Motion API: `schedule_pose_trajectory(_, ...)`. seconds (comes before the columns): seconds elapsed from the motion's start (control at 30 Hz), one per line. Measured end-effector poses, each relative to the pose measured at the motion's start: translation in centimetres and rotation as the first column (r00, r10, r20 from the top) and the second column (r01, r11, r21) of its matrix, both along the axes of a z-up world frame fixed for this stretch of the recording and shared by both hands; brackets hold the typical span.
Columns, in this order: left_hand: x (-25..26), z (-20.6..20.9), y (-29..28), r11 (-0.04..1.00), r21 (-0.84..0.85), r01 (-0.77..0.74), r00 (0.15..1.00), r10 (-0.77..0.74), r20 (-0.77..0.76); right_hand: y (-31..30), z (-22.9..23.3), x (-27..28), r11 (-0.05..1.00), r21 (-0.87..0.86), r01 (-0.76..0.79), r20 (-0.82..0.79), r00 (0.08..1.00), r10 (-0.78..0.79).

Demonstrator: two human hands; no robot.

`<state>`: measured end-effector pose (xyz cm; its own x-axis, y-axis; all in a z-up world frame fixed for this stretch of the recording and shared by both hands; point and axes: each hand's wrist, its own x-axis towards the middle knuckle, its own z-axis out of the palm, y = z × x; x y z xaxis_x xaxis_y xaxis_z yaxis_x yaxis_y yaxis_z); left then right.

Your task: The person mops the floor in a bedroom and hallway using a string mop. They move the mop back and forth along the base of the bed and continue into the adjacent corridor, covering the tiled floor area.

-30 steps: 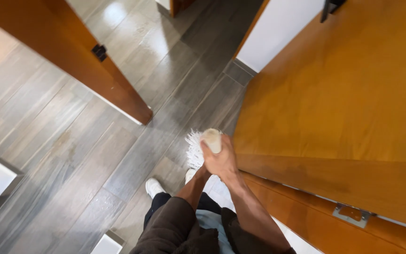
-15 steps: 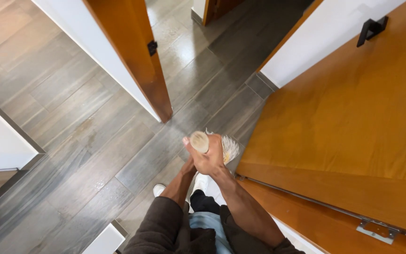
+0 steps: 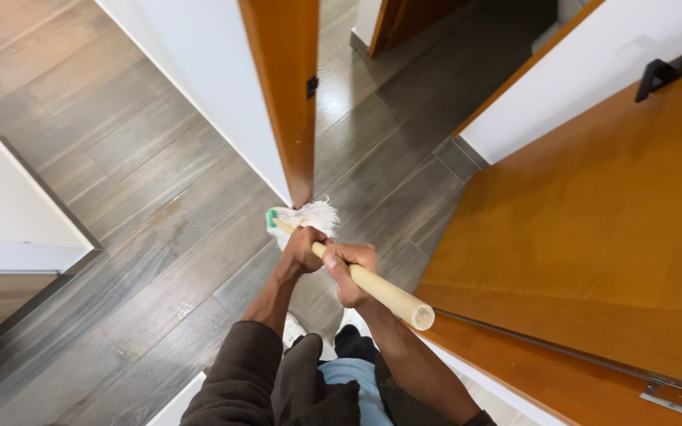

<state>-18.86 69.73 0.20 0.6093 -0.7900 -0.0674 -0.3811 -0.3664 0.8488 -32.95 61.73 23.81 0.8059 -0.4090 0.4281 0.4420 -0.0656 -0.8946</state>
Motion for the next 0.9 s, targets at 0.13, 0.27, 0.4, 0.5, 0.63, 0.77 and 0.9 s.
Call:
schedule_pose_trajectory(0.13,1.8,-4.2,5.7,0.998,0.067,-0.006,1.0,0.006,0.003,4.0,-4.2,1.3,0.996,0.055,-0.077,-0.063,0.995,0.08)
schedule_pose_trajectory(0.27,2.5,-5.9,10.0,0.998,0.063,0.009,0.995,-0.003,-0.1,6.6,-2.6,2.9,0.982,-0.043,-0.187,-0.084,0.98,0.183)
schedule_pose_trajectory(0.4,1.1,-4.8,9.3,0.998,0.056,-0.036,0.989,0.043,-0.143,6.9,-2.3,2.7,0.981,-0.02,-0.191,-0.133,0.973,0.187)
schedule_pose_trajectory(0.5,-0.7,-1.3,6.8,0.998,0.042,-0.053,0.984,0.059,-0.168,4.3,0.4,2.9,0.985,-0.04,-0.17,-0.269,0.951,0.153)
schedule_pose_trajectory(0.63,-3.1,0.8,4.1,0.989,0.111,-0.1,0.906,0.137,-0.401,2.3,6.1,3.3,0.916,-0.086,-0.393,-0.242,0.9,0.363)
schedule_pose_trajectory(0.77,-5.7,-5.5,1.7,0.952,0.076,-0.298,0.854,0.301,-0.424,2.7,6.8,5.4,0.755,-0.09,-0.65,-0.123,0.759,0.639)
schedule_pose_trajectory(0.9,-10.7,-12.3,-2.3,0.833,-0.016,-0.552,0.789,0.516,-0.334,0.9,0.8,4.3,0.645,-0.419,-0.639,-0.373,0.769,0.52)
